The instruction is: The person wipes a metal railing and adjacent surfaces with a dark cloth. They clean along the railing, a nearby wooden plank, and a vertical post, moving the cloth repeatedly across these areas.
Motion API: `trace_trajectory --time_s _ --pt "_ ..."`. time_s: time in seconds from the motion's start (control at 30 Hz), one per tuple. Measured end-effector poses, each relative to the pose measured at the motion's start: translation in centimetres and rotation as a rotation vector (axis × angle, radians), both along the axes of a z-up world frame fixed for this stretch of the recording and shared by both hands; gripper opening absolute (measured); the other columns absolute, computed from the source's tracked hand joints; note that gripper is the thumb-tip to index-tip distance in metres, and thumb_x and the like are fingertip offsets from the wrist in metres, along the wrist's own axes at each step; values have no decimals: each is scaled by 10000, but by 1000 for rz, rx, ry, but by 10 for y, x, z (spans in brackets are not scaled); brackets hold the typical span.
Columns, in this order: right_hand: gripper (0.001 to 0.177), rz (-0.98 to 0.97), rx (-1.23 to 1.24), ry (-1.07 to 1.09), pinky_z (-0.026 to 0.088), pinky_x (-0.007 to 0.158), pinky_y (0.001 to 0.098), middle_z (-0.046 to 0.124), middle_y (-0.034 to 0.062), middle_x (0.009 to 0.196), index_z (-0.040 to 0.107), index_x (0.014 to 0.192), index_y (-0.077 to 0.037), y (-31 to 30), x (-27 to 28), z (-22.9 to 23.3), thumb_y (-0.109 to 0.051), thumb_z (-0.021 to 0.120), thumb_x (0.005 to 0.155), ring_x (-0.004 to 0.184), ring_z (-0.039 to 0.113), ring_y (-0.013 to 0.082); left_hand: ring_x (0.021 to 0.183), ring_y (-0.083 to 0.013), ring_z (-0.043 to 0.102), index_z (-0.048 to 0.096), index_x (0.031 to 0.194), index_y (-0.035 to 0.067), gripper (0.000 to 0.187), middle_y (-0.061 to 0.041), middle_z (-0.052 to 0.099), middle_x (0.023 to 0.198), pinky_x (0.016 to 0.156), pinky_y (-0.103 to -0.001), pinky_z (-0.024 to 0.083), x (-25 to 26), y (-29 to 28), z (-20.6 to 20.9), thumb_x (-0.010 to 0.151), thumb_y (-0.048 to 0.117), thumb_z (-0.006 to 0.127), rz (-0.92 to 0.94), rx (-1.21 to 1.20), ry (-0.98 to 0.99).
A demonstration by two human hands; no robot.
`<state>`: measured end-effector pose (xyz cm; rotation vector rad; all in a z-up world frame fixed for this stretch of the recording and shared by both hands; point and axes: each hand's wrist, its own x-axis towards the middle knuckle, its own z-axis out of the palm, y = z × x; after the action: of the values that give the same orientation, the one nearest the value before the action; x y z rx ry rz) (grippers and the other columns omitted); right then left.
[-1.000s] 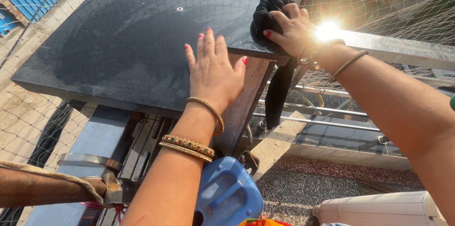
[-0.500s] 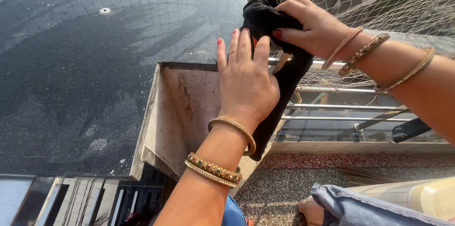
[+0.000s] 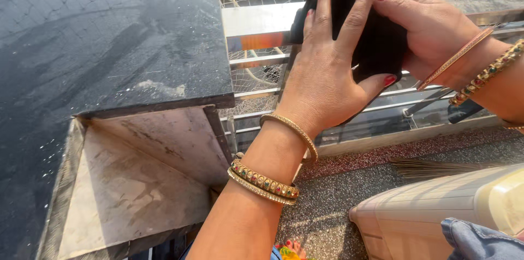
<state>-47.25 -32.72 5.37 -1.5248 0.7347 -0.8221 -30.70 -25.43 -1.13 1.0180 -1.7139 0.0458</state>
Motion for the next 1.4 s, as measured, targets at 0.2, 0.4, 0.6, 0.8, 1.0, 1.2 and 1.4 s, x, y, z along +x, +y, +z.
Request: trace_trajectory --time_s 0.2,0.4,0.6,0.8,1.0,1.2,1.4 --pt "442 282 44 2 479 1121 433 550 26 1446 442 1493 -160 -15 -4 1 -223 518 1062 1361 517 185 1350 -476 461 388 1420 311 881 -278 311 1577 1116 -533 479 -3 -42 -8 702 122 863 -55 -59 193" --pt "527 254 -584 721 462 1075 401 603 88 1430 482 1483 -116 -57 -27 -1 -290 587 996 1353 550 225 1293 -325 522 421 1445 288 791 -118 396 1546 1045 -440 510 -2 -78 -29 814 95 856 398 -54 11" --pt "545 13 -912 1073 544 955 431 599 158 1361 559 1403 -66 -84 -76 -17 -329 643 934 1173 622 299 1339 -368 484 486 1459 235 761 -184 422 1528 1144 -594 381 30 -118 -46 794 133 843 740 1 -207" --pt "580 -55 -1073 1110 491 1013 482 519 213 1480 551 1421 -31 -126 -124 -54 -333 661 939 1316 522 378 1344 -436 457 579 1353 180 625 -240 499 1461 1137 -676 241 39 -156 -47 750 188 744 742 216 -281" --pt "991 -79 -911 1300 207 1200 501 171 188 1643 282 1555 -120 -181 -129 -79 -542 757 795 1529 124 360 1248 -390 582 641 1292 140 629 -240 602 1377 1081 -676 330 41 -151 -42 707 331 769 757 231 -253" --pt "1067 -18 -749 1562 27 1239 514 31 106 1690 60 1613 -210 -193 -123 -81 -508 731 839 1557 -5 305 1192 -385 653 683 1292 126 577 -221 657 1345 1079 -614 411 40 -156 -53 750 308 763 839 132 -308" --pt "1049 -40 -689 1549 10 1259 480 17 78 1703 40 1615 -234 -181 -115 -77 -474 720 854 1566 -15 264 1101 -347 670 678 1147 116 409 -156 678 1204 1103 -532 472 49 -162 -67 778 275 750 863 126 -372"
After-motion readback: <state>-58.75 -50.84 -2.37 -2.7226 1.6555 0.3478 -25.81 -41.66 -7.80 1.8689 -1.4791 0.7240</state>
